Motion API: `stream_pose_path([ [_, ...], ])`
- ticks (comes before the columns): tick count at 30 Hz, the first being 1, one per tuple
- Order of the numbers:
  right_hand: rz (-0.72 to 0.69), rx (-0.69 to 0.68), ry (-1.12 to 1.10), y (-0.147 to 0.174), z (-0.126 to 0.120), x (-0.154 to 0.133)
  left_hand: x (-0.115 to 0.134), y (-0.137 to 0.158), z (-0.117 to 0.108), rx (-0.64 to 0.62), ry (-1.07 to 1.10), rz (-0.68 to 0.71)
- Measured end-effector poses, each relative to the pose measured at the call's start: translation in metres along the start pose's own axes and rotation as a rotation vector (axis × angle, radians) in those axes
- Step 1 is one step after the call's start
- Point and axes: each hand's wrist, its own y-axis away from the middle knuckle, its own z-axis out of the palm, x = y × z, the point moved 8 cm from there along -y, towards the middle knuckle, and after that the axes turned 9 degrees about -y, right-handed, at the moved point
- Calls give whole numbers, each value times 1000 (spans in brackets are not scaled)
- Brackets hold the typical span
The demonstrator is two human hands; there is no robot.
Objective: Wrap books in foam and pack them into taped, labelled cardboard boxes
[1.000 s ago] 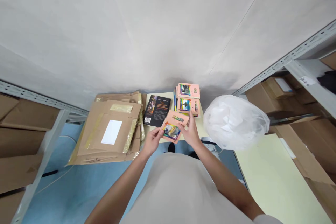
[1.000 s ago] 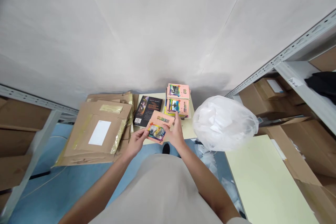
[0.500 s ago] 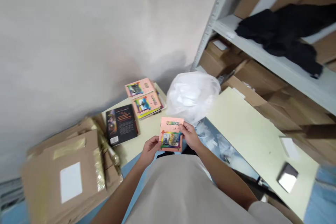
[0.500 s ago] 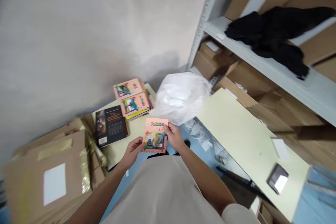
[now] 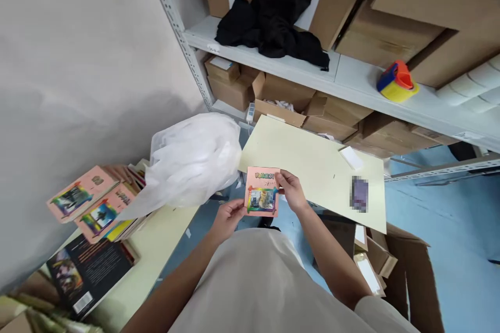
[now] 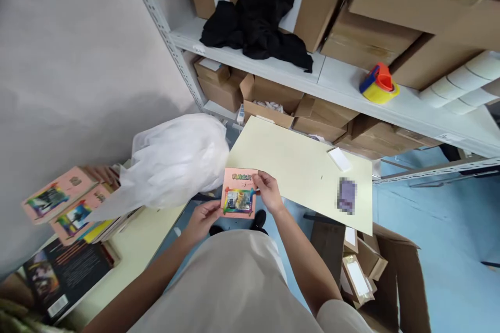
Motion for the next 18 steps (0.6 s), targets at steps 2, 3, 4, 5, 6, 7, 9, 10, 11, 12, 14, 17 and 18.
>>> stream_pose_path([
  [2, -9, 31, -3, -7, -31, -11, 1, -19, 24, -3, 27, -23],
  [3, -13, 54, -7, -10, -46, -16, 0, -27, 34, -1, 46, -43],
  [4, -16, 80, -14, -13, -60, -19, -1, -35, 43, 1, 68, -62],
  [5, -19, 108, -23, -15, -73, -22, -2, -42, 53, -2, 89, -79],
  [6, -20, 130, -33, -16, -85, -25, -3, -49, 62, -10, 101, -91],
  [7, -22, 146, -45, -17, -96, -27, -3, -55, 70, -23, 101, -99],
  [9, -31, 163, -64, -17, -114, -32, -2, -68, 86, -51, 66, -108],
  [10, -39, 173, -69, -16, -122, -35, -1, -74, 93, -65, 41, -110],
  [11, -49, 187, -71, -16, -130, -38, 1, -80, 99, -76, 19, -112],
  [12, -60, 206, -71, -15, -138, -42, 2, -86, 105, -86, 6, -111],
  [14, -78, 257, -72, -16, -152, -48, 4, -98, 115, -105, -6, -109],
  [17, -92, 348, -92, -22, -172, -54, 6, -116, 124, -136, -10, -118],
  [18, -98, 377, -103, -25, -178, -55, 7, -122, 126, -148, -10, -122],
])
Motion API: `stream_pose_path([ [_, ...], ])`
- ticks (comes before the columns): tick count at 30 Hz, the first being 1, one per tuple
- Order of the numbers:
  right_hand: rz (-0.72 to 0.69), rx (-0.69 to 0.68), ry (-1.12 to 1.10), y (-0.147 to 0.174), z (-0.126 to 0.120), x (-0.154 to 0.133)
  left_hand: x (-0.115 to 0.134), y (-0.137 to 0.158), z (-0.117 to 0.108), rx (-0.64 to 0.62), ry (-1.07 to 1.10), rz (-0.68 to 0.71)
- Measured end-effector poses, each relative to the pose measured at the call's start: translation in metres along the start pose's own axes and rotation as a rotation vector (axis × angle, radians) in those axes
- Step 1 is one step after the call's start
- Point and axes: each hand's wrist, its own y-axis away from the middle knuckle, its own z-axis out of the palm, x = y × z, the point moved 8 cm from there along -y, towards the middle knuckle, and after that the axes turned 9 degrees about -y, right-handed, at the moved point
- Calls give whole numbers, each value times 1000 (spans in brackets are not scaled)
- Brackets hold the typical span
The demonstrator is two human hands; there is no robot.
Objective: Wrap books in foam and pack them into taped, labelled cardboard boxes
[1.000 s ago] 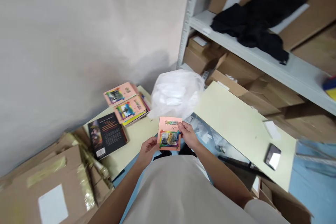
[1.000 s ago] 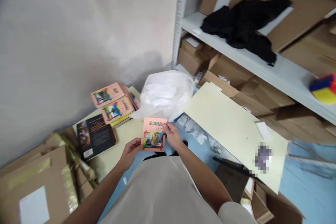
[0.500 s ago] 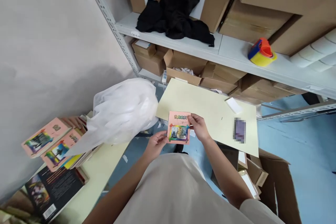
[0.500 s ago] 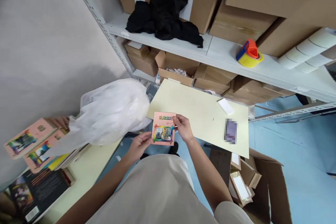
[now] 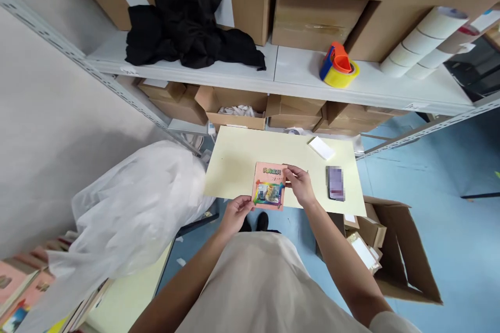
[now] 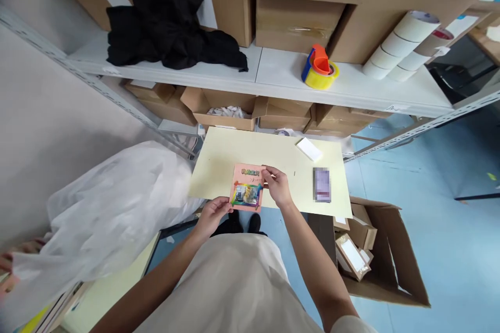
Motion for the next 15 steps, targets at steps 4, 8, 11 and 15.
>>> stream_pose_path([
  [4, -18, 63, -24, -17, -6, -4, 9, -22, -5, -22, -4, 4],
  [8, -15, 103, -40, -30, -1, -7, 21, -47, -14, -62, -42, 22],
  [11, -33, 144, -49, -39, 1, -9, 27, -65, -19, -104, -42, 25],
  [15, -60, 203, -62, -49, -2, -7, 29, -82, -21, -158, 6, -9],
])
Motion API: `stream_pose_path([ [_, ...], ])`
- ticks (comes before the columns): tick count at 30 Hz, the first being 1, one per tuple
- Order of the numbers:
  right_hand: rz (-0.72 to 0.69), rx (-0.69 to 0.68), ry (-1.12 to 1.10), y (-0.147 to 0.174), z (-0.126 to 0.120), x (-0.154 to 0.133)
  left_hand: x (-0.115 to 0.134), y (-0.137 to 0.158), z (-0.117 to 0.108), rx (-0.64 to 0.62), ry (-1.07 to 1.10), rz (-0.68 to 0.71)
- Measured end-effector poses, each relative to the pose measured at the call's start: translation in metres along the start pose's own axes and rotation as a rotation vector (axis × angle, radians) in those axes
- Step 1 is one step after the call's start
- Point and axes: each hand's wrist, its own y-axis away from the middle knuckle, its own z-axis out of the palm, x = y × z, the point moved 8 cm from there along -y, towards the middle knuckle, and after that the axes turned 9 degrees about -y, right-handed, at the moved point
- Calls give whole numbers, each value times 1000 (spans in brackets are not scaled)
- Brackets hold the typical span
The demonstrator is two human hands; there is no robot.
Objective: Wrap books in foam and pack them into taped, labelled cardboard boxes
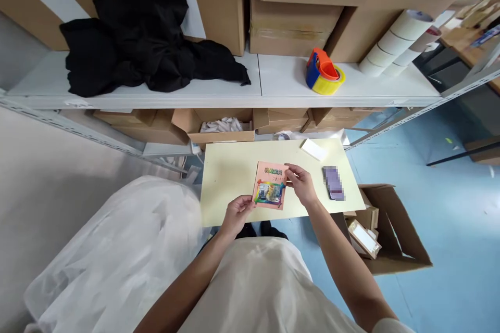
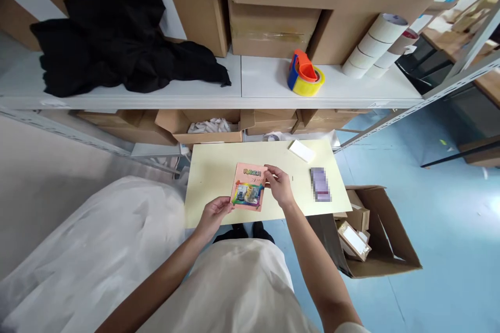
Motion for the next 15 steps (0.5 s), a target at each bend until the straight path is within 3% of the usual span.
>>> stream_pose_path([
  [7, -29, 1, 13, -7, -2, -2, 2, -10, -1, 7, 164, -43],
  [12, -47, -157, -20, -22, 4, -9, 4, -9, 9, 6, 334, -98],
  [15, -42, -330, -22, -30, 15, -14, 6, -5, 21, -36, 438, -162],
])
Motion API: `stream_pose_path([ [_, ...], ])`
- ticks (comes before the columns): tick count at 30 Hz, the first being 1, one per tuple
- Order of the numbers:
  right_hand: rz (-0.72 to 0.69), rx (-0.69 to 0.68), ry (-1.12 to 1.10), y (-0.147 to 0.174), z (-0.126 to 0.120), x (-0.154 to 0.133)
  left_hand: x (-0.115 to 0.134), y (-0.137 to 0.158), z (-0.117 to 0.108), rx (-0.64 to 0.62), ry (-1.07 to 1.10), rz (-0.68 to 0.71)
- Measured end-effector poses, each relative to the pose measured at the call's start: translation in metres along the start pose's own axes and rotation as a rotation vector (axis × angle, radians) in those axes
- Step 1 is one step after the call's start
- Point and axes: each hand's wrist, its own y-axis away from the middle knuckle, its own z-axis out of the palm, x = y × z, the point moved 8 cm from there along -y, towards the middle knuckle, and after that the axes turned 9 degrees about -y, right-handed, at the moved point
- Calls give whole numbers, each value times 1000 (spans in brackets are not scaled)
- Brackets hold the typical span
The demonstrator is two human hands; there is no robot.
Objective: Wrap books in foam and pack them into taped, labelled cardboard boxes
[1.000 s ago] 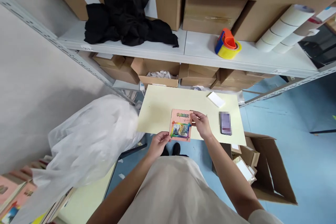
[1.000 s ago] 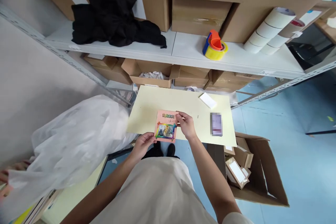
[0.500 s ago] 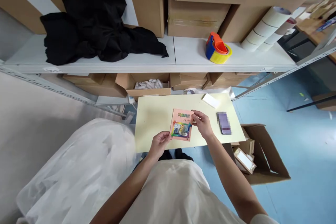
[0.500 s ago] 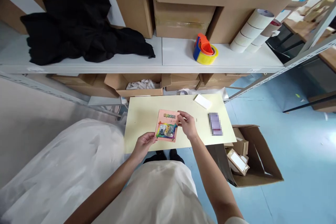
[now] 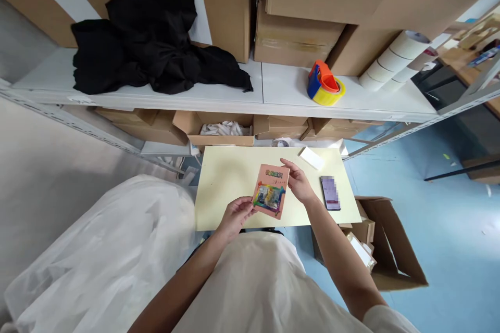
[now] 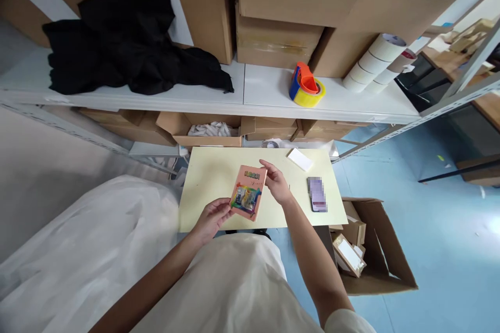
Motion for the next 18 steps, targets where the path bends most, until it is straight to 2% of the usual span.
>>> stream_pose_path([
  [3, 95, -190, -59, -6, 15, 2, -1, 4, 16, -54, 26, -46],
  [6, 200, -290, -171, -8, 27, 5, -2, 5, 31, -100, 0, -55],
  [8, 224, -276, -212, -10, 28, 6, -2, 4, 35, -96, -58, -35],
  [11, 215, -184, -194, -16, 23, 5, 3, 3, 33, -86, -153, 30],
  [16, 210, -92, -120, -20, 18, -4, 16, 10, 22, -120, -100, 117],
  [18, 202, -38, -99, -19, 14, -8, 18, 12, 16, -73, -149, 140],
])
